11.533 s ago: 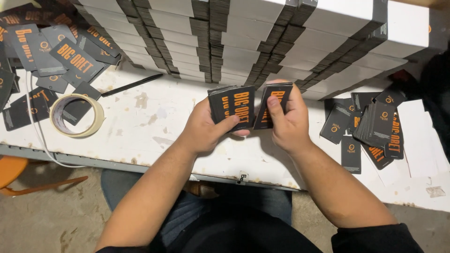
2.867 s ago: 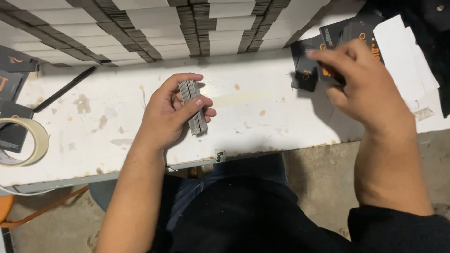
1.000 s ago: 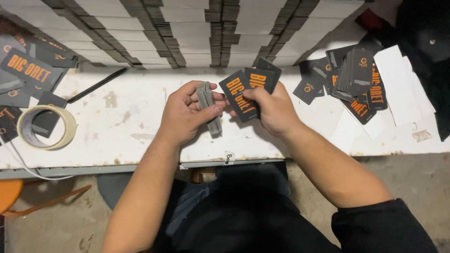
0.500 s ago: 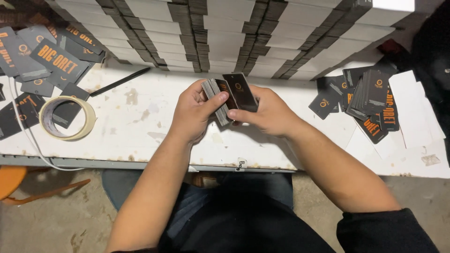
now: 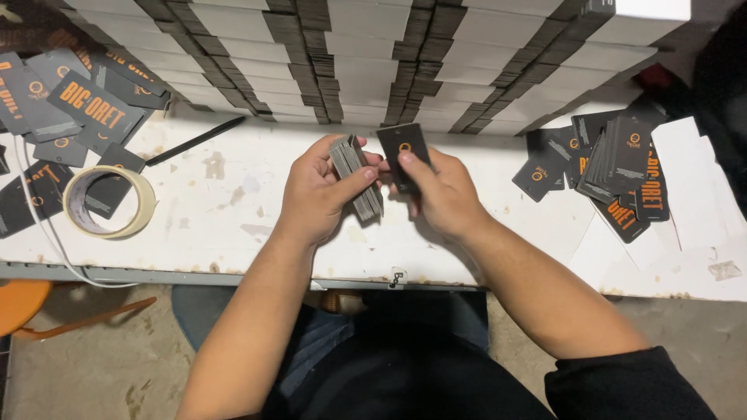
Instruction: Counting and stacking small printed cards on a workbench.
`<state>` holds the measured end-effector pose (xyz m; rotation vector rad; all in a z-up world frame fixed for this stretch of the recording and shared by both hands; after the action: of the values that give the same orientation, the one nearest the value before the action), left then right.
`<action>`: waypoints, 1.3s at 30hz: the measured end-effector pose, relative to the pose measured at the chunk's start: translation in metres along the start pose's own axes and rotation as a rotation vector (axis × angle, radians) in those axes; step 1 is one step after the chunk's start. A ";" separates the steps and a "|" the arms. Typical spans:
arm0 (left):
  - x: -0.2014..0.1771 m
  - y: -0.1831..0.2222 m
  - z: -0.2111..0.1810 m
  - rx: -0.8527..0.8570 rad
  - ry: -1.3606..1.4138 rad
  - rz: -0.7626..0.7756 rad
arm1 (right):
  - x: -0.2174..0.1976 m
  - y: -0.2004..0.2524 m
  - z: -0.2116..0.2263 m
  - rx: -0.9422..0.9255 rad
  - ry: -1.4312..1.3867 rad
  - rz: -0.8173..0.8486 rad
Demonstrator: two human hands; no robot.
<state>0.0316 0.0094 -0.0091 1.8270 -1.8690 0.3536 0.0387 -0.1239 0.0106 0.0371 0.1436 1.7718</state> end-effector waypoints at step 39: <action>0.005 0.008 -0.007 0.375 -0.584 0.158 | -0.010 0.010 0.012 -0.628 0.263 0.048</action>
<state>0.0250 0.0094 0.0006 2.2050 -2.4860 0.2521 0.0327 -0.1350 0.0240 -0.6498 -0.2299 1.7941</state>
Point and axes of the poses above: each hand's wrist, its own y-axis away from the middle knuckle, its own x-axis out of the palm, z = x × y, the point moved 3 cm from there along -y, towards the middle knuckle, and after that the axes turned 6 degrees about y, right-handed, at the moved point
